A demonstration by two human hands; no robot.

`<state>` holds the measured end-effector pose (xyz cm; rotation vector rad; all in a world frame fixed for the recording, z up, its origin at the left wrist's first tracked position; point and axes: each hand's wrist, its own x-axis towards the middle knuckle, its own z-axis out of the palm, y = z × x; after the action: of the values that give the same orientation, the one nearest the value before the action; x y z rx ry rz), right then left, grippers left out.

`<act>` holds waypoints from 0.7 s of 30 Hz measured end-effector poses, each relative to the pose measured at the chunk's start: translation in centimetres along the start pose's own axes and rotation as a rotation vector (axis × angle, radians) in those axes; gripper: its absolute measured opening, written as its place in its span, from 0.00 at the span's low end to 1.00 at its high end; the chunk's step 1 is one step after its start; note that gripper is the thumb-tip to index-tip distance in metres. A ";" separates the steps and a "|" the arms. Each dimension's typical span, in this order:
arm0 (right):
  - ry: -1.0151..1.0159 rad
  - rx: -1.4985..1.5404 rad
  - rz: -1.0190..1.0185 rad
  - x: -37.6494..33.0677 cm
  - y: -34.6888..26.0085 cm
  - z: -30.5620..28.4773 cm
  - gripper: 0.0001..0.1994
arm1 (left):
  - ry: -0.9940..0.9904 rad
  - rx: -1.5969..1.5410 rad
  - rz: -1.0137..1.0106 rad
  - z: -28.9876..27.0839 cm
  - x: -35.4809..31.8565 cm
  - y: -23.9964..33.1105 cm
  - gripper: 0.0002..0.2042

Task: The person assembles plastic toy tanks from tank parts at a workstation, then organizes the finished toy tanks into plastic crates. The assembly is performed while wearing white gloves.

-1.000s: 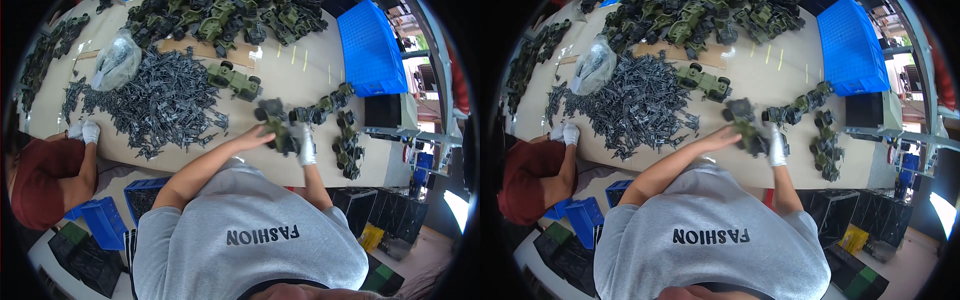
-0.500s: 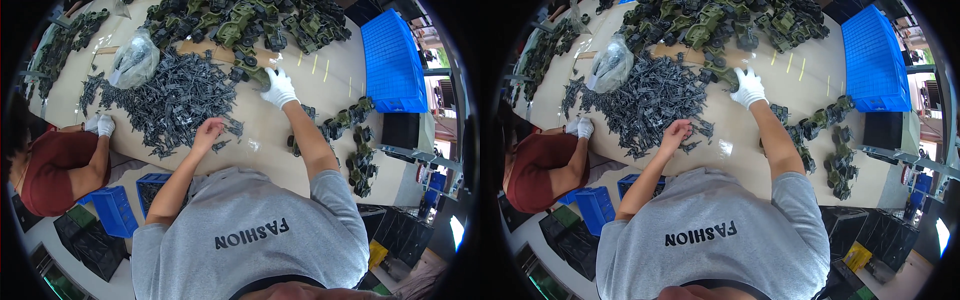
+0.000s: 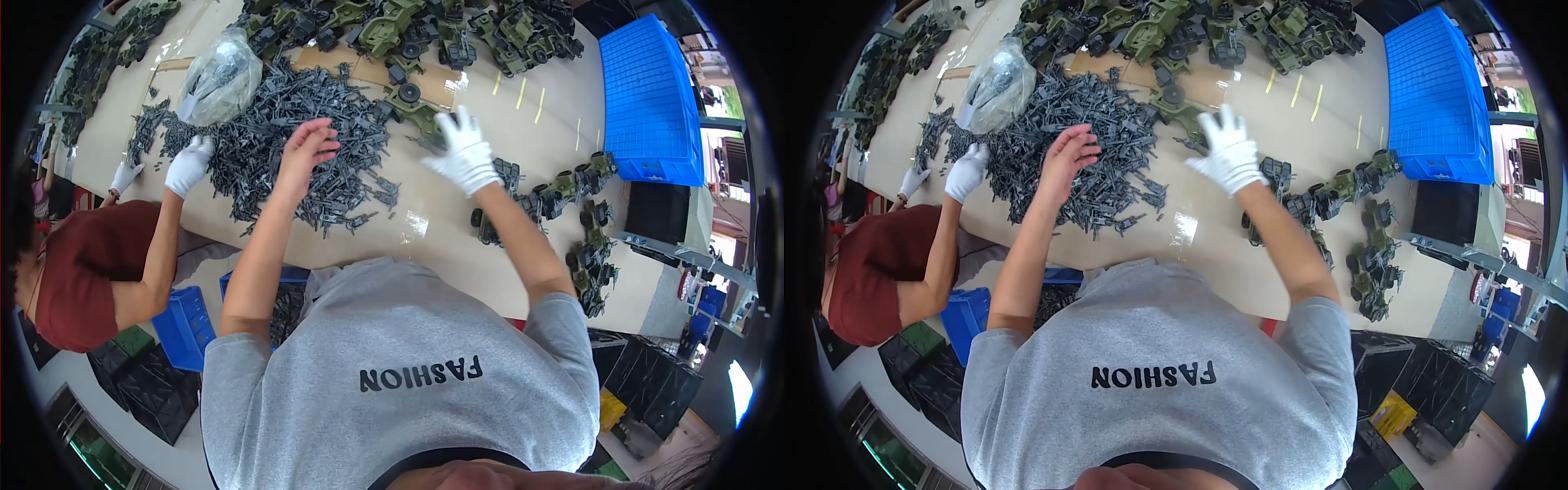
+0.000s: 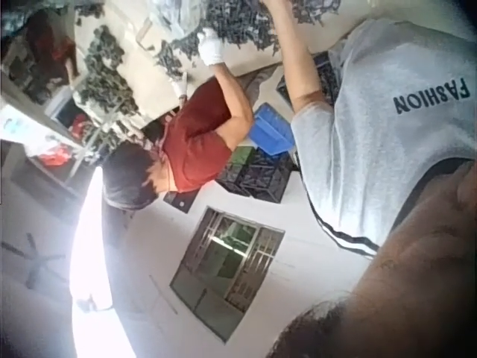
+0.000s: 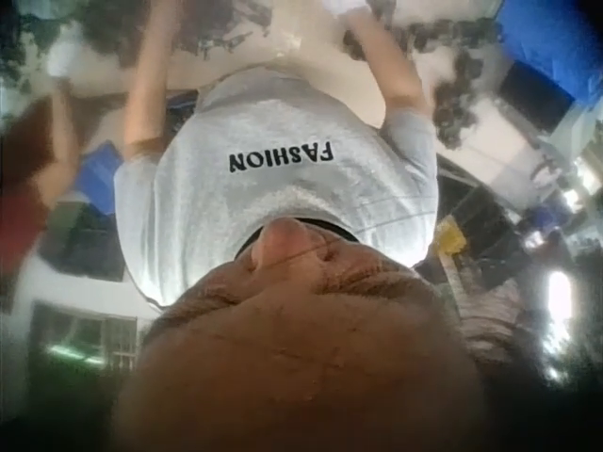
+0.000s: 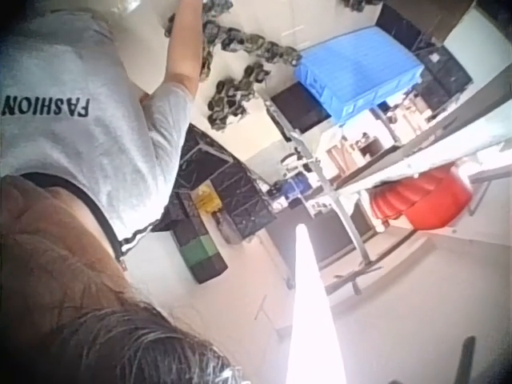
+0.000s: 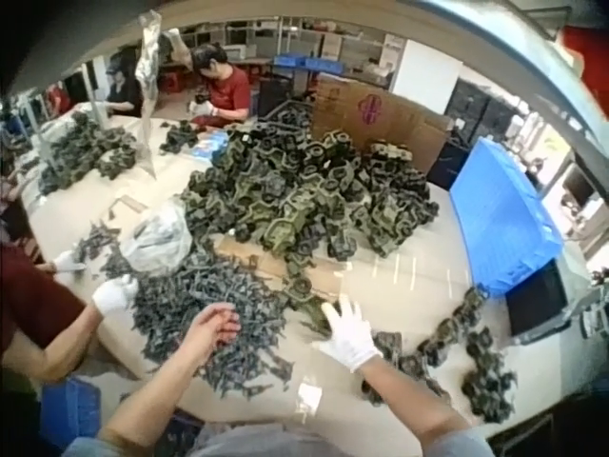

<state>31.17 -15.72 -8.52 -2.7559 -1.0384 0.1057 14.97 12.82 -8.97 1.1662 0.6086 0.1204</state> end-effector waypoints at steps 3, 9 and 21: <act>0.017 -0.105 0.136 1.5 -2.6 1.7 0.40 | -0.058 0.004 -0.026 2.6 -0.5 -1.1 0.13; 0.115 0.380 -0.019 4.1 6.8 4.5 0.21 | -0.068 0.046 0.014 0.5 -1.4 0.5 0.14; 0.009 0.584 -0.214 0.8 -5.1 -2.2 0.20 | -0.829 -0.574 -0.556 -3.6 -8.1 -6.1 0.35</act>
<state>28.79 -11.82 -5.37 -2.1125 -1.0830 0.3090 5.10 10.14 -12.16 0.3842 0.1119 -0.6055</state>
